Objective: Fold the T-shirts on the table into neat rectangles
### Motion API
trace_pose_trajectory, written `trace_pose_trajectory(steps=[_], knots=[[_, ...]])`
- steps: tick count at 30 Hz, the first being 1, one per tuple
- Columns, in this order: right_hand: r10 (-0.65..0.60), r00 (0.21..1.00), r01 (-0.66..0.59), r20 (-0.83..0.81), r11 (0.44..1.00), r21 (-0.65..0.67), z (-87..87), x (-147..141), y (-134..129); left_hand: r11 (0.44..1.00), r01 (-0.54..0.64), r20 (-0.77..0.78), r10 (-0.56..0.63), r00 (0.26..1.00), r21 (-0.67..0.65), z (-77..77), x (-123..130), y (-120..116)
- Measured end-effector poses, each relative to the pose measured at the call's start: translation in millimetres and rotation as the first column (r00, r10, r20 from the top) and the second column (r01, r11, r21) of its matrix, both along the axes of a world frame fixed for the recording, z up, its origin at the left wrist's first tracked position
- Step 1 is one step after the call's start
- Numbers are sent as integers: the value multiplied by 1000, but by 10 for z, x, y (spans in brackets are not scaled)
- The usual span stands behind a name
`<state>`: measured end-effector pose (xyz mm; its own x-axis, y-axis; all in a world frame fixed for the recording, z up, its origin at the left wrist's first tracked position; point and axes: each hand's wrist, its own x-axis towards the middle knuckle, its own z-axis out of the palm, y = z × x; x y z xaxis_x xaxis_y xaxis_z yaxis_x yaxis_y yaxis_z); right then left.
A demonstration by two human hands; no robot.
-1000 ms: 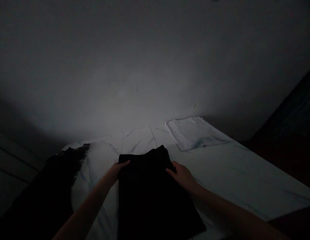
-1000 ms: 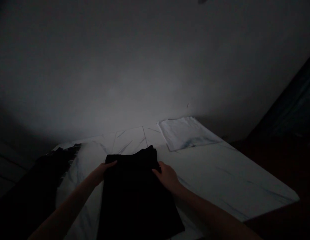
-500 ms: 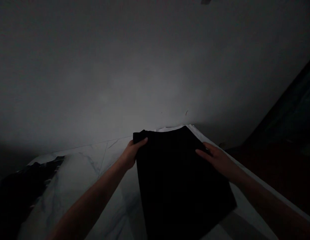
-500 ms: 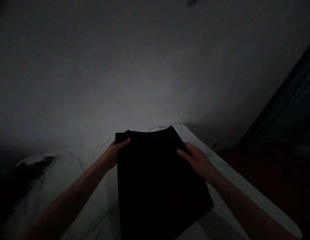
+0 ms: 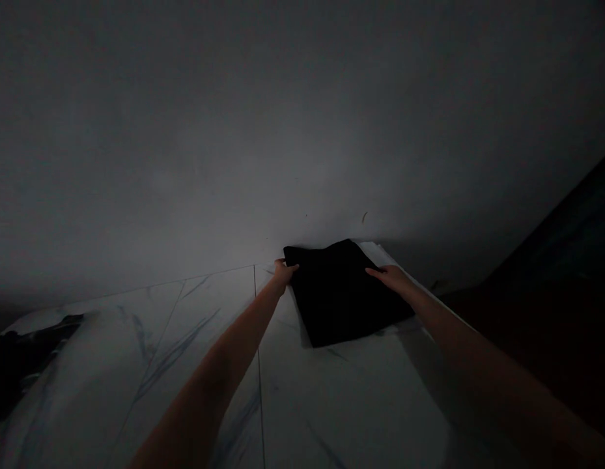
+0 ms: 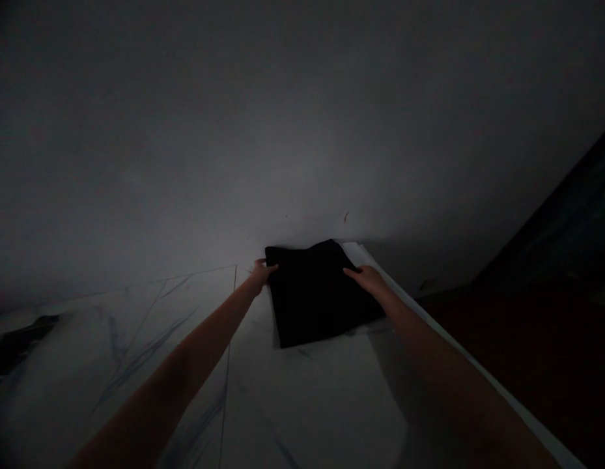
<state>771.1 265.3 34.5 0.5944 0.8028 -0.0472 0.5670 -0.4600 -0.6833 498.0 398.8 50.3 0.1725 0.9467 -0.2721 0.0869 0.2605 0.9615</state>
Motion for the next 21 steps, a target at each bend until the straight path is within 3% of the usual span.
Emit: trace_pose_trajectory(steps=[3, 7, 10, 12, 14, 16, 19, 21], knots=[[50, 999, -49, 7, 993, -104, -8, 20, -125, 998, 65, 7, -66, 998, 24, -119, -127, -239], [133, 978, -116, 158, 987, -111, 131, 58, -199, 950, 300, 20, -303, 953, 83, -156, -239, -636], [167, 946, -136, 277, 982, -130, 216, 139, -241, 934, 357, -46, -355, 934, 33, -122, -280, -811], [236, 927, -168, 293, 956, -239, 229, 192, -251, 933, 357, -106, -359, 927, -33, -105, -284, -822], [311, 918, -201, 245, 899, -390, 220, 215, -205, 946, 318, -140, -323, 936, -55, -101, -259, -746], [325, 923, -202, 207, 864, -461, 212, 197, -79, 979, 204, -121, -205, 971, -15, -101, -199, -594], [198, 941, -87, 273, 924, -373, 226, 117, 224, 999, -5, -74, 8, 997, 38, -85, -58, -280], [82, 945, 19, 317, 953, -301, 233, 50, 431, 995, -87, -52, 89, 995, 47, -71, 45, -68]])
